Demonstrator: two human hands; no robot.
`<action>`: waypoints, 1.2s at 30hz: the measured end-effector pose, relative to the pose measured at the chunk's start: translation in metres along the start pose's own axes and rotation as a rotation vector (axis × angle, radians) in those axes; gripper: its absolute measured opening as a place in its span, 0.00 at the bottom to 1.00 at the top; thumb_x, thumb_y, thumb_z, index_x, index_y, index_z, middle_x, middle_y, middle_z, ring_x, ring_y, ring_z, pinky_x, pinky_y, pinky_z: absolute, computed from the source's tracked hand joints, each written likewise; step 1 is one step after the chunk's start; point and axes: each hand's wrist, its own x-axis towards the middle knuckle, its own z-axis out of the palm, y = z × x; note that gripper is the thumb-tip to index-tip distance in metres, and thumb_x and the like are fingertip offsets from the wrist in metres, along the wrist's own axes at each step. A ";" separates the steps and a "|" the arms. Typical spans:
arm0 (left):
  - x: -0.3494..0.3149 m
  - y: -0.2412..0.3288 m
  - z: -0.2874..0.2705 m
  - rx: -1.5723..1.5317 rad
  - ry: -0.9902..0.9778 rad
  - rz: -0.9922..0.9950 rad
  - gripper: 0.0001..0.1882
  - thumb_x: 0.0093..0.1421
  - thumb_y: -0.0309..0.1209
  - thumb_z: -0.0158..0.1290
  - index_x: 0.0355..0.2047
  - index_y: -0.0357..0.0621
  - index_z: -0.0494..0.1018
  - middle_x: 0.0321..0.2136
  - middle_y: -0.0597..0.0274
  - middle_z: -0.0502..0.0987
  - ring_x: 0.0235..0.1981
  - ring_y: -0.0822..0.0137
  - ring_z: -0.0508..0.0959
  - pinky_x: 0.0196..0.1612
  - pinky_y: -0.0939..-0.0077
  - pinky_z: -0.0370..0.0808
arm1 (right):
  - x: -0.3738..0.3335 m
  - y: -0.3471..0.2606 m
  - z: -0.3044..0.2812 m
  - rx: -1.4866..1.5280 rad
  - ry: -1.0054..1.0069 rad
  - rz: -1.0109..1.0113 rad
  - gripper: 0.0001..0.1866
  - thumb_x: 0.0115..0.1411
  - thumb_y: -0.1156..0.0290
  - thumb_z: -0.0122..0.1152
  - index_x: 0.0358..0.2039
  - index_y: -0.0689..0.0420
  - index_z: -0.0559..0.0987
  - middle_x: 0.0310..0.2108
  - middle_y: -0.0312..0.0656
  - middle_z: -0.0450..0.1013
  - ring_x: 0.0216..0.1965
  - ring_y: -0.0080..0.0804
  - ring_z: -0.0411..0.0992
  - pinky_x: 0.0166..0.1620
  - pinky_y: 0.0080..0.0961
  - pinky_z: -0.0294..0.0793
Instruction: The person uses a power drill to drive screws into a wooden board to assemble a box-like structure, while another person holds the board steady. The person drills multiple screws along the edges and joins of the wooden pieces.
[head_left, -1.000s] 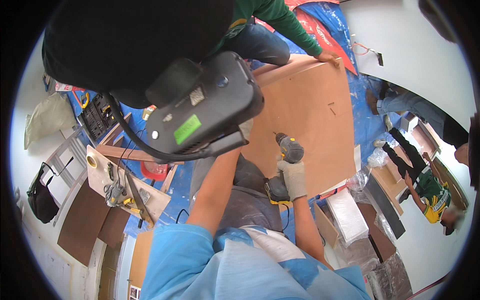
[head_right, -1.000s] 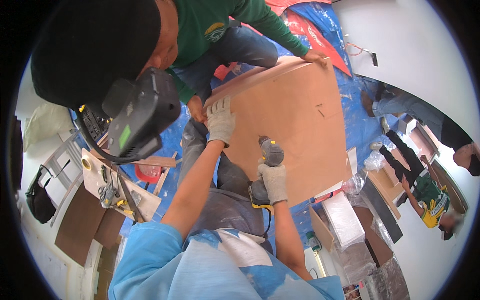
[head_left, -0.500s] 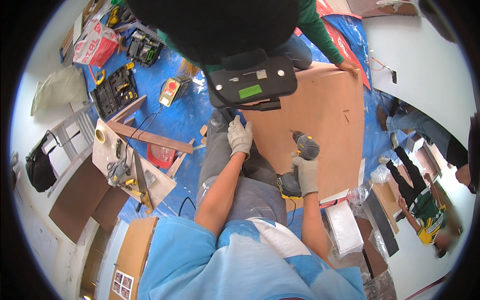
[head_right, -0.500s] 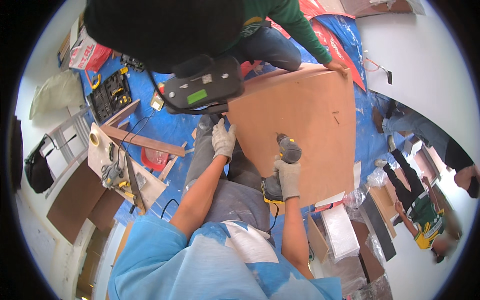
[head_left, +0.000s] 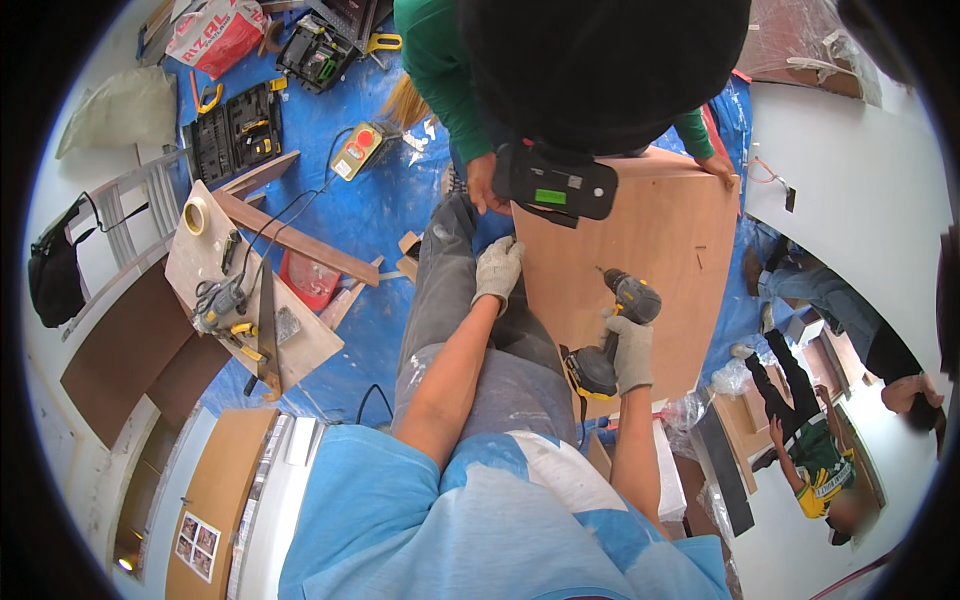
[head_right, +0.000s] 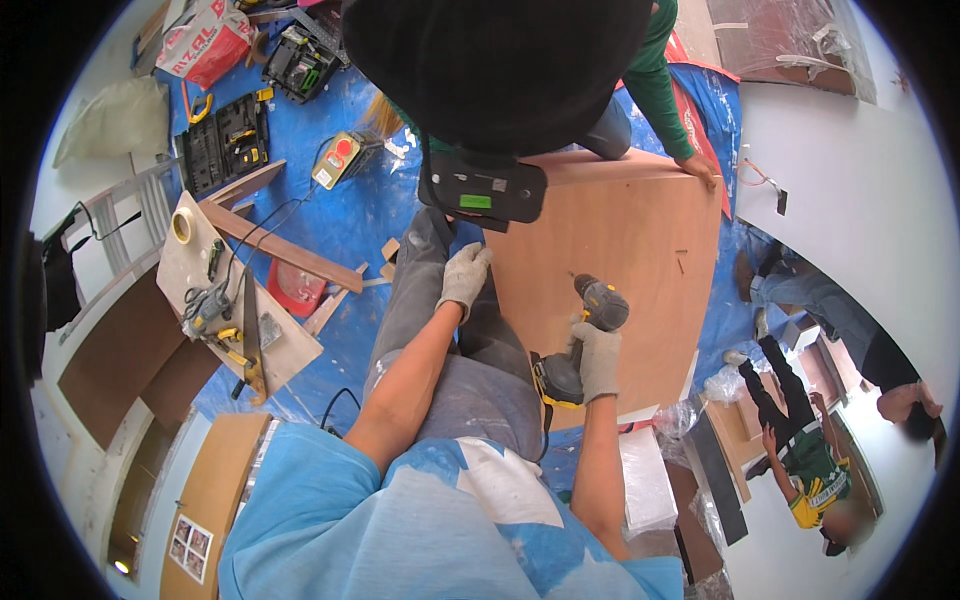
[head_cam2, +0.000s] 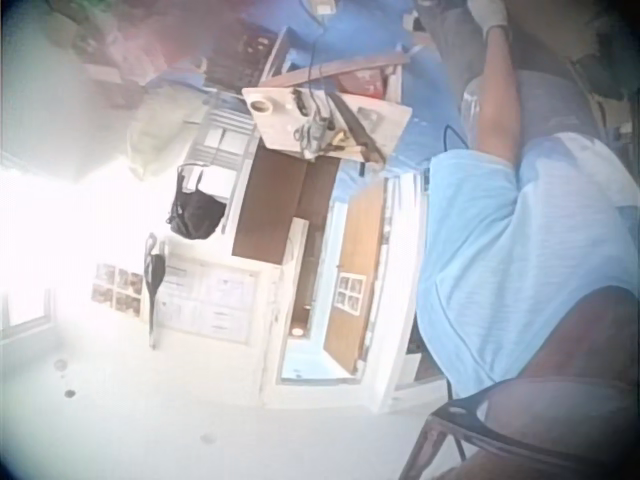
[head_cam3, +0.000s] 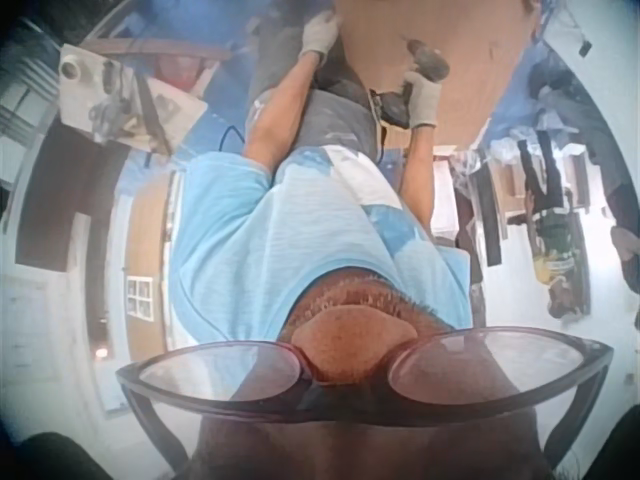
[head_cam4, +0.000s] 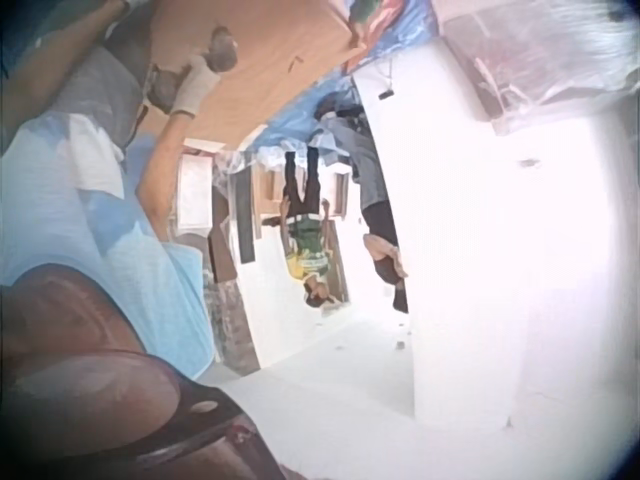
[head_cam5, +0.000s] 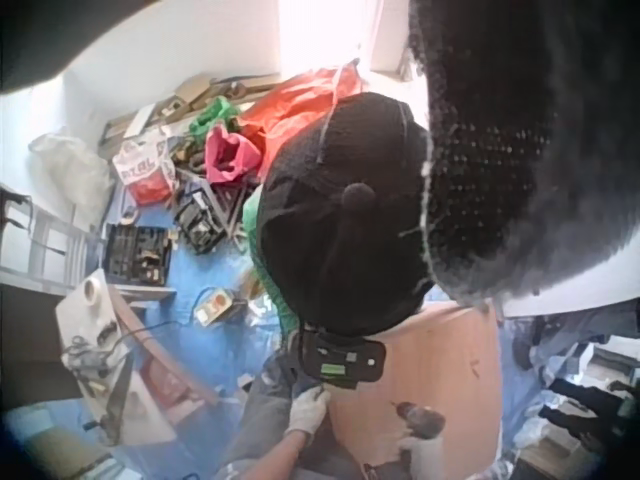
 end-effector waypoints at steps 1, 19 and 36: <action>-0.001 0.001 -0.002 -0.009 0.006 -0.007 0.24 0.67 0.45 0.54 0.55 0.42 0.79 0.50 0.44 0.82 0.55 0.46 0.79 0.60 0.54 0.73 | -0.001 0.000 0.000 0.003 -0.005 0.004 0.12 0.51 0.74 0.63 0.38 0.63 0.82 0.21 0.37 0.74 0.19 0.26 0.73 0.25 0.25 0.74; 0.056 0.047 0.022 -0.427 0.192 -0.135 0.22 0.67 0.39 0.57 0.56 0.38 0.75 0.51 0.46 0.81 0.53 0.47 0.80 0.53 0.58 0.75 | -0.004 0.010 0.004 -0.014 -0.018 -0.029 0.14 0.52 0.76 0.63 0.40 0.64 0.81 0.24 0.39 0.76 0.20 0.27 0.74 0.26 0.25 0.77; 0.097 -0.017 0.069 -0.711 0.198 -0.144 0.20 0.67 0.28 0.58 0.59 0.41 0.78 0.49 0.61 0.84 0.48 0.68 0.80 0.53 0.74 0.73 | 0.001 0.012 0.078 -0.425 -0.147 -0.366 0.25 0.51 0.71 0.70 0.51 0.63 0.81 0.32 0.42 0.81 0.34 0.31 0.82 0.41 0.31 0.81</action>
